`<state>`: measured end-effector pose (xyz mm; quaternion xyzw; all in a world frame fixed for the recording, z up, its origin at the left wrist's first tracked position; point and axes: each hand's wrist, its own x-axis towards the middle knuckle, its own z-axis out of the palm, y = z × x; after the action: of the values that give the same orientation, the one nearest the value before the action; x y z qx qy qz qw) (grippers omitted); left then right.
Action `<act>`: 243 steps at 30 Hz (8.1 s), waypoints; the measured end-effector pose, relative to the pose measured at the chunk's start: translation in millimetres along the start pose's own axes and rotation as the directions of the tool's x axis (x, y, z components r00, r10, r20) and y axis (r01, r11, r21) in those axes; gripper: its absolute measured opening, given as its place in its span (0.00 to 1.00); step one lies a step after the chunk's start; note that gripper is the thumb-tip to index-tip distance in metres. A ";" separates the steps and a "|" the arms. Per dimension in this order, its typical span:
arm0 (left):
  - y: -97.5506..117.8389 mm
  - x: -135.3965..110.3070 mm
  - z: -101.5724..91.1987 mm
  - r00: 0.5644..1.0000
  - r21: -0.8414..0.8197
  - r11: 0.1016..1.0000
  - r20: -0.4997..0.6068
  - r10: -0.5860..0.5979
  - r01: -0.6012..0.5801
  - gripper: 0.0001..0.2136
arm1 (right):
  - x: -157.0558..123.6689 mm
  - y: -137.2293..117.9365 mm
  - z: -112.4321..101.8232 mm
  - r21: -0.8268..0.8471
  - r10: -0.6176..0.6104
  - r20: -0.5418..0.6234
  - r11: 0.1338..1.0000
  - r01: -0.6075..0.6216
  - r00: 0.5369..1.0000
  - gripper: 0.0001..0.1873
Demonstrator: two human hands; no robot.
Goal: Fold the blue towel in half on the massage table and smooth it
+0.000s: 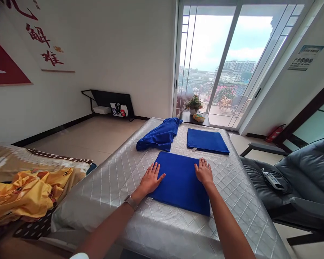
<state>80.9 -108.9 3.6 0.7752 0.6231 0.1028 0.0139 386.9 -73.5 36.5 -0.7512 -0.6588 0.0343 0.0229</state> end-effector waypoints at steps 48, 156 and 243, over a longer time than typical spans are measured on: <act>-4.0 98.6 9.9 0.999 -0.054 0.998 -0.024 -0.037 0.035 0.38 | -0.7 2.8 14.9 -0.021 0.022 -0.057 0.999 -0.024 0.998 0.35; 119.2 -40.4 -6.8 0.819 -0.249 0.803 0.060 0.571 -0.541 0.35 | -165.0 -5.7 28.2 -0.026 -0.091 0.016 0.995 0.092 0.996 0.35; -14.8 19.0 6.5 0.999 0.025 1.000 0.050 0.002 -0.003 0.42 | 9.4 8.2 24.9 0.084 0.027 -0.019 0.996 -0.025 0.999 0.35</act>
<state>71.7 -86.4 -2.2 0.7786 0.6227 0.0756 0.0198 394.2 -65.6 10.8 -0.7583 -0.6469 0.0544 0.0606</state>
